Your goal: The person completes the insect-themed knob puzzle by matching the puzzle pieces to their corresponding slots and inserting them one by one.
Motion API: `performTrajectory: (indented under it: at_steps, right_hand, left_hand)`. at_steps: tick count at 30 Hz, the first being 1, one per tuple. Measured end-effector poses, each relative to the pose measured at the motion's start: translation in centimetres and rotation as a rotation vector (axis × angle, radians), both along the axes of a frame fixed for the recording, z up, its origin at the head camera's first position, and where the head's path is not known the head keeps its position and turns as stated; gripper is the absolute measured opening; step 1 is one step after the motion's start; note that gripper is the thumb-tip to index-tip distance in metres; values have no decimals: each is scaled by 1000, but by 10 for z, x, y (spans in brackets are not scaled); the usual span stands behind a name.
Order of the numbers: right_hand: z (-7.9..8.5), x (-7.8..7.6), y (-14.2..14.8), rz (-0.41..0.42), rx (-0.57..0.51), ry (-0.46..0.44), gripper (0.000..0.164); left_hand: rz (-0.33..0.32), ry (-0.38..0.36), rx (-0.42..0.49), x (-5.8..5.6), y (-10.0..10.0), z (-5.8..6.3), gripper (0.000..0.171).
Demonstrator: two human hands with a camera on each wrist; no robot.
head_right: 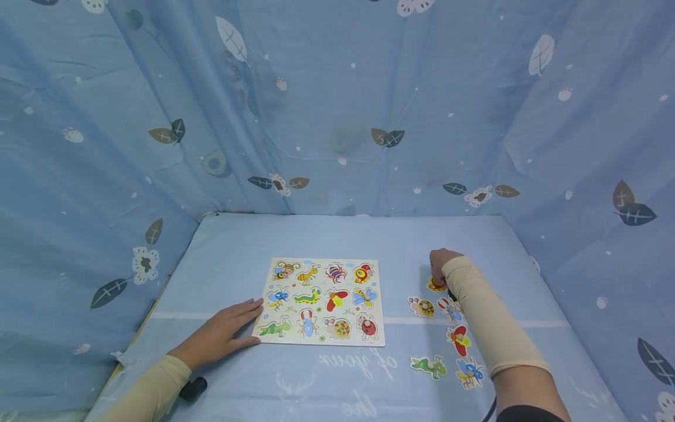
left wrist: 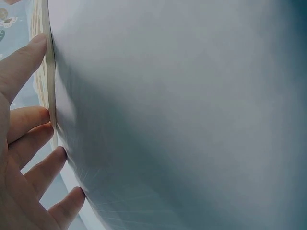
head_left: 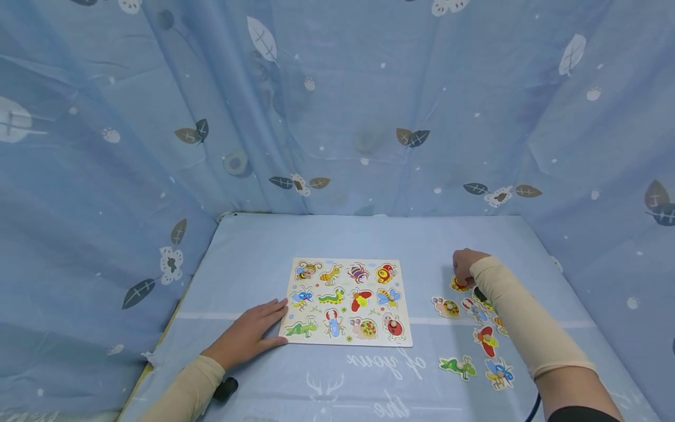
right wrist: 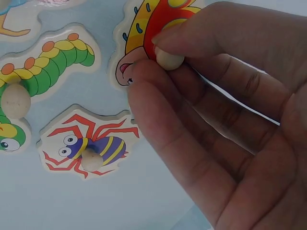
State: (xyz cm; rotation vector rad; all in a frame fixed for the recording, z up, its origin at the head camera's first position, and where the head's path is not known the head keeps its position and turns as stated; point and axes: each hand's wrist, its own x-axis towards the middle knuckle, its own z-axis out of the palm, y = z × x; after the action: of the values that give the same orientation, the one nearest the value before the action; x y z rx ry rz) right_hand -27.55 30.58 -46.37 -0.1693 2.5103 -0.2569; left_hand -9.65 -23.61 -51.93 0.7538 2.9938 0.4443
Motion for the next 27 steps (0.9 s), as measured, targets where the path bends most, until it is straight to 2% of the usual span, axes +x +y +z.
performTrajectory:
  at_steps: [6,11,14,18,27]
  right_hand:
    - [3,0,-4,13,-7,5,16]
    - [4,-7,-19,19,-35,43,16]
    - [3,-12,-34,70,-29,71,9]
    - [1,-17,-59,121,7,112,7]
    - [-3,-25,-114,232,-46,192,14]
  left_hand:
    - [3,-30,-38,-1,0,0,78]
    - [9,-42,-34,-1,-1,1,78]
    - [7,-47,-22,-1,0,1,78]
    - [-1,-37,-10,0,0,0,77]
    - [-7,-14,-11,-1,-1,-1,77]
